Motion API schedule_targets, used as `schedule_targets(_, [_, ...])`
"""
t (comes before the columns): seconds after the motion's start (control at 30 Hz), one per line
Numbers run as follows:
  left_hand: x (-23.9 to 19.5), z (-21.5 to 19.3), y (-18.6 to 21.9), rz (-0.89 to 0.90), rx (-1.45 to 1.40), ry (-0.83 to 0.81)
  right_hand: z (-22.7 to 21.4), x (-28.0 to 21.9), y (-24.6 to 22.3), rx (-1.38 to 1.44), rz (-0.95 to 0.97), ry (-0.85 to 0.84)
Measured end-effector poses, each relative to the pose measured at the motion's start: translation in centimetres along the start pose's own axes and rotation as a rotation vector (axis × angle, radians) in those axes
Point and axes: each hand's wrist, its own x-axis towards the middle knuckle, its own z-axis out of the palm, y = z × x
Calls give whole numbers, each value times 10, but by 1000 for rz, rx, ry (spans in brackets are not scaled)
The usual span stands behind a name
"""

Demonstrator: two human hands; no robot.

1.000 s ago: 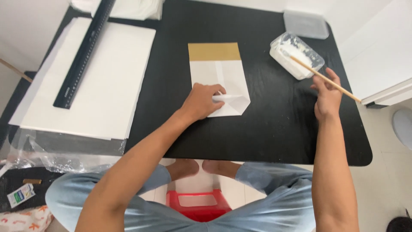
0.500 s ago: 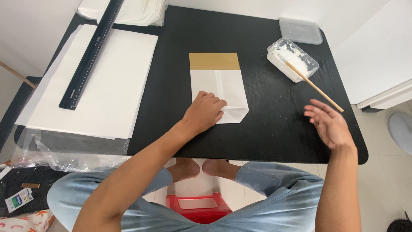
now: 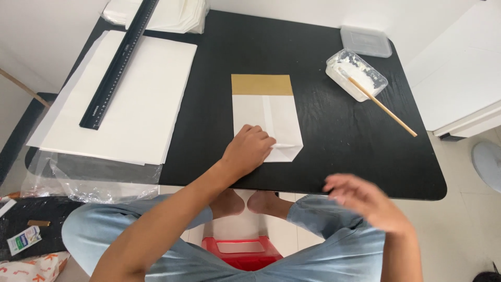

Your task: The person applies white glue to the edges of a folded white paper piece using a wooden stick. They then press the glued edges together to secure the fold. Finally, they place the glued paper onto a larger white sheet and position a brown cardboard piece on top.

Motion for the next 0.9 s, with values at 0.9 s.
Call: schedule_targets(0.9, [-125, -62, 81, 67, -155, -65, 157, 34, -18, 690, 359, 371])
